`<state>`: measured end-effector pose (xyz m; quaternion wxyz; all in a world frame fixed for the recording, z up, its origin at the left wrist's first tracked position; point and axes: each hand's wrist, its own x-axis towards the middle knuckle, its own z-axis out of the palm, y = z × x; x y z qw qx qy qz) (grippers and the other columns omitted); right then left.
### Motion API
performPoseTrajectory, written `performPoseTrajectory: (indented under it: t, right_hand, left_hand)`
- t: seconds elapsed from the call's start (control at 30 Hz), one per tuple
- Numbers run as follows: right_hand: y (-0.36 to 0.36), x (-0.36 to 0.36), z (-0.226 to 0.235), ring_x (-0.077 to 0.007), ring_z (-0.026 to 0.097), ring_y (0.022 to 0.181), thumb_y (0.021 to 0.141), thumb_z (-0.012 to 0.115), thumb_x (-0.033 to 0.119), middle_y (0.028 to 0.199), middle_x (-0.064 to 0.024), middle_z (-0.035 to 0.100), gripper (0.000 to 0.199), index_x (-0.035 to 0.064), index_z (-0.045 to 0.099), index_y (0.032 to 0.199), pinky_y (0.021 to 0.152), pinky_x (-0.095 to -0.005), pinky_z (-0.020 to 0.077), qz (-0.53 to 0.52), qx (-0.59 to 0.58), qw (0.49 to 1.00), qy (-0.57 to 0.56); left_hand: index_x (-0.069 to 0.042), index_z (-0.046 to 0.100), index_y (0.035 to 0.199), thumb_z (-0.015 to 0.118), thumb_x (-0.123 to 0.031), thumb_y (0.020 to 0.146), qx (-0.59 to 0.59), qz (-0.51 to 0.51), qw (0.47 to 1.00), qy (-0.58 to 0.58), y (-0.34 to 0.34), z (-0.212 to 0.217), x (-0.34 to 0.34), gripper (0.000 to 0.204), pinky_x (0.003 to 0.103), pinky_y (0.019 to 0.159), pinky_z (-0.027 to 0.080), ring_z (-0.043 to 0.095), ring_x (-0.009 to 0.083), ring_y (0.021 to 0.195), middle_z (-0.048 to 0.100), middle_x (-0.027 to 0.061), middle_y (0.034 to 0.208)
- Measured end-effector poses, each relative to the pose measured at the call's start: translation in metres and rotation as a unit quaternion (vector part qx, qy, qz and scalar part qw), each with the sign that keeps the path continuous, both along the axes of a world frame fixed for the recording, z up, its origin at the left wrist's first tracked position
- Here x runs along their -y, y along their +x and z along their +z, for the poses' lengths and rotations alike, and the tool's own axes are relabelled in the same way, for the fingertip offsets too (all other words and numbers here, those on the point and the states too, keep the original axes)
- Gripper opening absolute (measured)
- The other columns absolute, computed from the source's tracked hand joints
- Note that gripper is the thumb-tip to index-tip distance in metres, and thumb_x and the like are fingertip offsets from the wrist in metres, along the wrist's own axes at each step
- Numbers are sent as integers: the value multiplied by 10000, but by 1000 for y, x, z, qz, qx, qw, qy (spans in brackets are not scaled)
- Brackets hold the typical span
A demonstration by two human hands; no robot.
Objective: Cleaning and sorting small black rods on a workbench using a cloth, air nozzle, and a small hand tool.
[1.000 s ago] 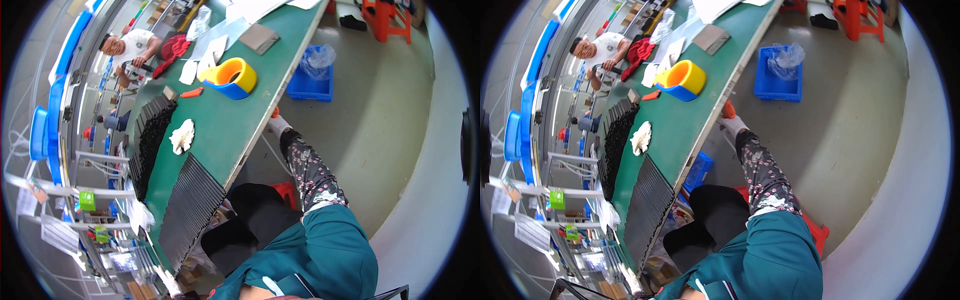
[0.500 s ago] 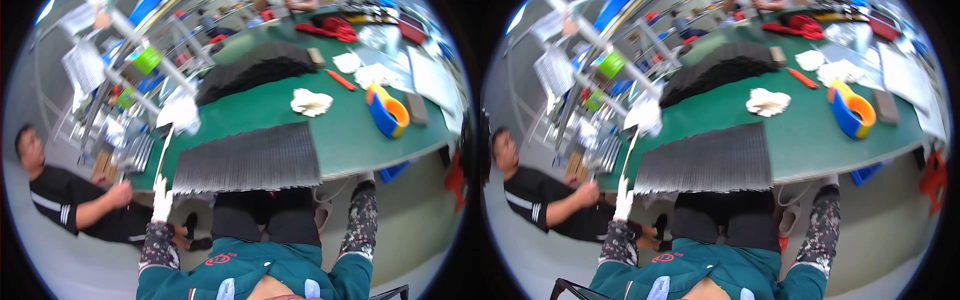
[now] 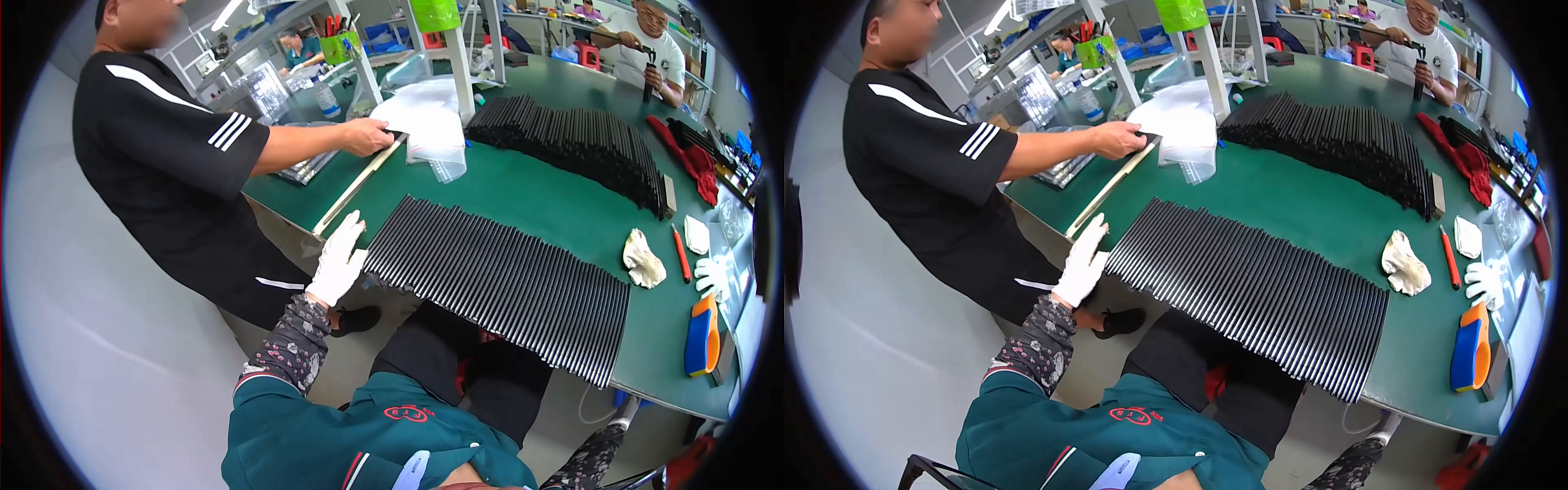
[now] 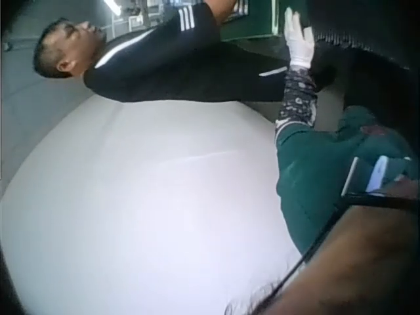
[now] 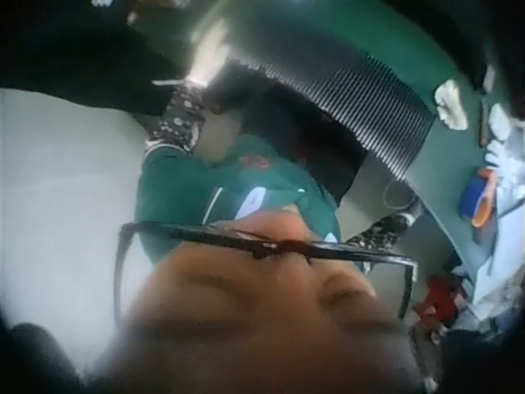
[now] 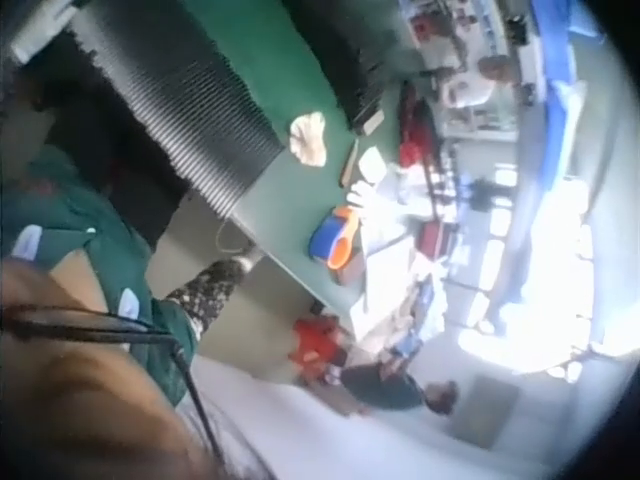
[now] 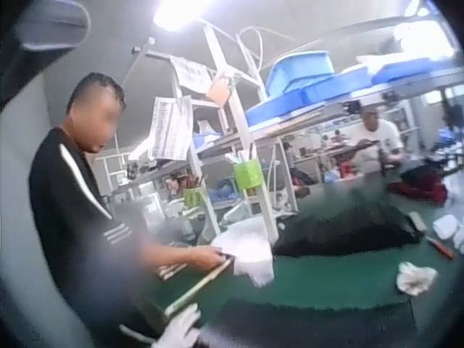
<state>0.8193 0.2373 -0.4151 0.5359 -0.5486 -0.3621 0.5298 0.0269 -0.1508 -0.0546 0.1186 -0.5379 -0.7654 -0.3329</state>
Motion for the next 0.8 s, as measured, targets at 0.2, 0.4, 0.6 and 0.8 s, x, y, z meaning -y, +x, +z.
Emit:
performPoseTrajectory:
  t: [0.2,0.4,0.6,0.8]
  right_hand:
    - [-142,156,202,-283,456,1307,969,551,167,1426,-193,460,518,-40,385,1413,1099,-361,334,-193,318,928,-2]
    - [-238,222,350,-312,538,1191,973,534,334,1271,-180,568,469,-23,530,1278,1027,-403,397,-49,515,803,295]
    - [-341,201,422,-446,389,1301,722,655,649,1381,-241,434,902,28,455,1346,1068,-553,290,309,642,601,363]
    - [-342,179,401,-521,355,1285,628,682,658,1402,-282,384,981,104,413,1393,1056,-586,295,362,646,573,351]
  left_hand:
    - [-41,447,1394,638,-101,785,-74,-121,978,-153,27,53,-21,641,457,1142,272,358,336,1385,383,183,1486]
    - [-44,455,1379,617,-478,816,-134,-311,907,-249,105,74,-61,729,550,1121,251,330,381,1389,382,194,1472]
    - [-67,468,1366,748,-437,719,-82,-379,894,-223,153,55,-97,796,557,1105,268,347,364,1378,396,186,1454]
    - [-74,503,1321,740,-338,745,-94,-382,891,-226,164,50,-108,677,580,1057,298,416,362,1324,459,186,1395]
